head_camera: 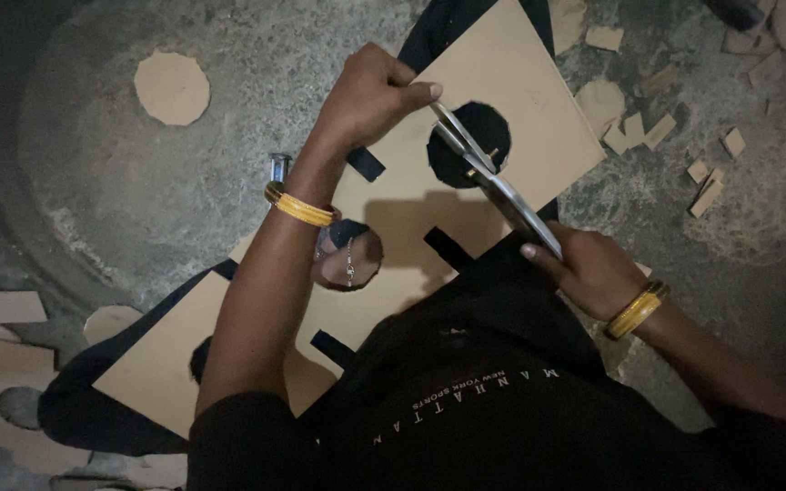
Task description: The person sits on the floor and uses a hammer and a metal punch to knock circular holes out of cardboard sheets, then trims the cut pieces with scissors and sets the finished sheets aside.
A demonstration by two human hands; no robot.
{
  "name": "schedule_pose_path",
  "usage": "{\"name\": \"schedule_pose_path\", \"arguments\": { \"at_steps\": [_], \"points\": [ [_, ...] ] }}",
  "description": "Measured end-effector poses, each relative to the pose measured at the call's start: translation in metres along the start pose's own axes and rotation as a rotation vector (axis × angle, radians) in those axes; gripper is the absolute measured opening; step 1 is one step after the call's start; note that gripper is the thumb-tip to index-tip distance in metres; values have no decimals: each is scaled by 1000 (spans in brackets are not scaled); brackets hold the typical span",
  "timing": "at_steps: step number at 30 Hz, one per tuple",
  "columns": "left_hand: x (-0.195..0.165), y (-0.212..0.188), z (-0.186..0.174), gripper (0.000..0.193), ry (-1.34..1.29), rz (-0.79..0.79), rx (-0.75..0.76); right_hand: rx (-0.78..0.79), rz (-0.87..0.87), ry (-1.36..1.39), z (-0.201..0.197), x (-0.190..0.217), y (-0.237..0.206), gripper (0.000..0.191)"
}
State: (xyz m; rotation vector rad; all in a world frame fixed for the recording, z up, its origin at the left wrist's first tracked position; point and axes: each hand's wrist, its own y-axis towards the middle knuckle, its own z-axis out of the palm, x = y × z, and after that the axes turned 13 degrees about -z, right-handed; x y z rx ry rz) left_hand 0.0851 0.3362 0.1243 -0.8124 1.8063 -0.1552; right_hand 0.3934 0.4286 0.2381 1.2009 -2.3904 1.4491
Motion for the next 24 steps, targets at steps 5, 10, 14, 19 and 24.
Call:
{"name": "schedule_pose_path", "arguments": {
  "at_steps": [5,10,14,19,24],
  "points": [
    [0,0,-2,30,-59,63,10,45,40,-54,-2,-1,1,47],
    [3,3,4,39,-6,12,12,51,54,-12,3,-9,3,49],
    [7,5,4,35,-36,60,8,40,48,8,6,-13,5,55],
    [12,6,3,31,-23,98,-21,66,116,51,9,-13,9,55],
    [11,5,5,31,-54,72,-16,13,68,141,16,-24,13,57]
  ]
}}
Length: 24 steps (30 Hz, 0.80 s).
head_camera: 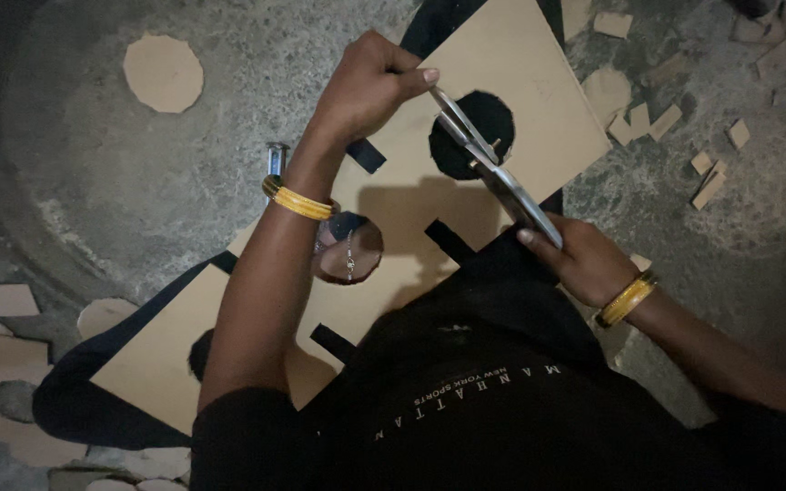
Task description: The person sits on the floor and uses a hammer and a metal punch to knock circular holes out of cardboard sheets, then trims the cut pieces with scissors and sets the finished sheets aside.
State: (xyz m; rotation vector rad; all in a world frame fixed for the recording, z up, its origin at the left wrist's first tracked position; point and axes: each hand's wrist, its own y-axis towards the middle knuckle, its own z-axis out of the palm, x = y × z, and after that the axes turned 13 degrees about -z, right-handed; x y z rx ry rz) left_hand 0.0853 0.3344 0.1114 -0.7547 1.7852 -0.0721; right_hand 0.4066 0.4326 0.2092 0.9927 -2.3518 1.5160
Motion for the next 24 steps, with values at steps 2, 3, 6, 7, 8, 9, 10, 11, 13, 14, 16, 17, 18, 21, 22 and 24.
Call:
{"name": "schedule_pose_path", "arguments": {
  "at_steps": [2,3,6,7,8,9,10,11,13,14,16,17,18,21,22,24],
  "points": [
    [-1,-1,-1,32,-18,19,8,24,31,-2,4,-10,5,61],
    [-1,-1,-2,33,-27,26,11,25,24,-15,6,-15,8,62],
    [-3,-2,-4,20,-93,45,6,-5,0,-88,19,-26,20,66],
    [-4,-3,-5,22,-62,60,8,-35,-3,-130,24,-27,23,66],
    [-5,-3,-4,24,-34,77,10,-67,-3,-174,27,-28,25,66],
    [-6,-3,-4,27,-1,97,7,-84,-23,-194,29,-29,25,63],
    [-7,-3,-3,27,24,65,6,-102,-49,-213,29,-29,23,61],
    [-9,-4,-1,27,46,29,11,-115,-68,-230,27,-29,20,59],
    [-13,-7,1,24,5,130,-58,-57,-11,-127,19,-31,6,53],
    [-17,-10,3,22,-45,275,-144,-37,2,-78,14,-33,-1,50],
    [-25,-15,4,27,5,397,-257,35,-33,89,7,-40,-16,47],
    [-30,-20,8,32,99,375,-281,74,-41,176,7,-45,-24,45],
    [-36,-24,13,37,193,360,-307,66,-31,201,10,-50,-29,45],
    [-56,-26,40,63,670,170,-304,46,33,263,32,-68,-32,46],
    [-62,-25,53,50,806,150,-399,40,82,274,42,-74,-29,49],
    [-67,-17,72,28,1087,116,-602,6,41,255,57,-85,-22,52]
  ]
}}
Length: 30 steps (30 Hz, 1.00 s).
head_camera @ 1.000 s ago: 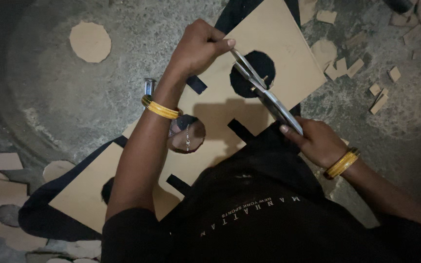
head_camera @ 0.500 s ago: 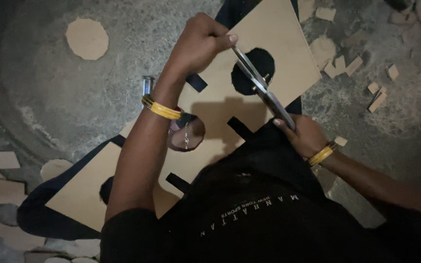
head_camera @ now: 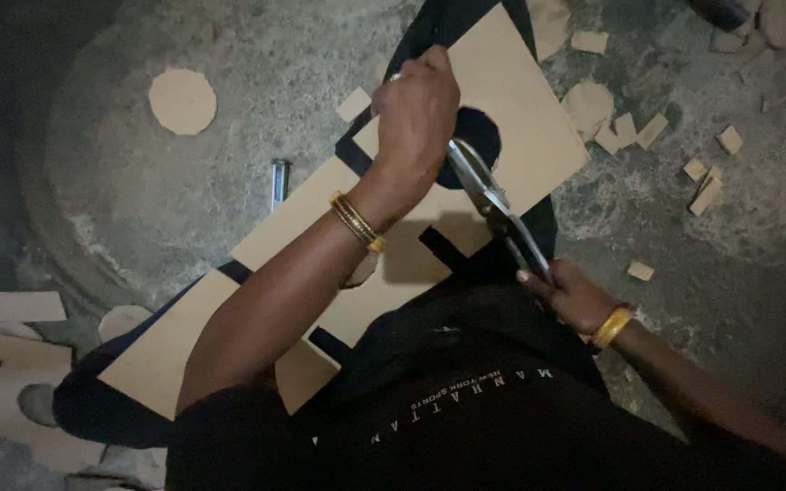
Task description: The person sits on the floor and uses a hammer and a metal punch to knock circular holes out of cardboard sheets, then trims the cut pieces with scissors and sets the finished sheets aside.
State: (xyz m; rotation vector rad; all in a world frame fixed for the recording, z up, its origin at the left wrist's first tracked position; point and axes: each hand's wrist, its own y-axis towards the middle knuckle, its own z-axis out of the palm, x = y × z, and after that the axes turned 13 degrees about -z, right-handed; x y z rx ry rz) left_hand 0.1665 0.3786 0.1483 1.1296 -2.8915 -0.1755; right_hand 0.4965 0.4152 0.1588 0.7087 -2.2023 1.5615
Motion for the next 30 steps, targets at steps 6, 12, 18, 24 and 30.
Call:
{"name": "schedule_pose_path", "arguments": {
  "at_steps": [6,12,18,24,30],
  "points": [
    [13,26,13,35,-226,107,341,-85,-58,-135,9,-6,15,48],
    [45,66,-13,35,-360,217,573,0,-155,-106,-9,9,15,51],
    [87,47,3,45,-623,193,659,303,-194,2,-30,-11,22,46],
    [194,-49,-27,58,-574,-155,849,84,-352,-13,-12,-9,8,46],
    [222,-105,-41,35,-641,-375,780,105,-178,-268,-8,37,0,52]
  ]
}}
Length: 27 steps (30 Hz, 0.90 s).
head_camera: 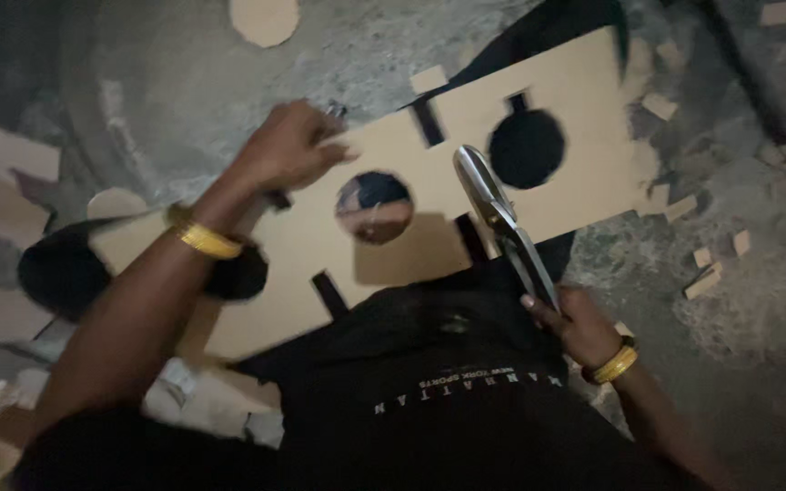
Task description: The person sits on the floor and uses a hammer and a metal punch to knock circular holes out of cardboard sheets, then trims the cut pieces with scissors and sets the finished sheets aside.
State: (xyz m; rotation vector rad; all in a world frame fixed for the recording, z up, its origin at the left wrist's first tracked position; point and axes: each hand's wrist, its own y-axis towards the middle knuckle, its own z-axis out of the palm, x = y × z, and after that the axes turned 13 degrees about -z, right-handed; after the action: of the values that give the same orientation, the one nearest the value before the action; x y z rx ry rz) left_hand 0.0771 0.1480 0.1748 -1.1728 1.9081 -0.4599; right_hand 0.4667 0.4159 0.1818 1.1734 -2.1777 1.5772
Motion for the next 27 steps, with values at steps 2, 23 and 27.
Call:
{"name": "schedule_pose_path", "arguments": {
  "at_steps": [2,23,27],
  "points": [
    [-19,17,7,39,1,216,-293,17,66,-160,-2,17,3,51],
    [-113,49,28,26,-297,199,-111,-66,48,-65,-37,78,17,44],
    [-109,50,29,26,-380,404,-206,-71,-49,-64,-44,74,20,44]
  ]
}}
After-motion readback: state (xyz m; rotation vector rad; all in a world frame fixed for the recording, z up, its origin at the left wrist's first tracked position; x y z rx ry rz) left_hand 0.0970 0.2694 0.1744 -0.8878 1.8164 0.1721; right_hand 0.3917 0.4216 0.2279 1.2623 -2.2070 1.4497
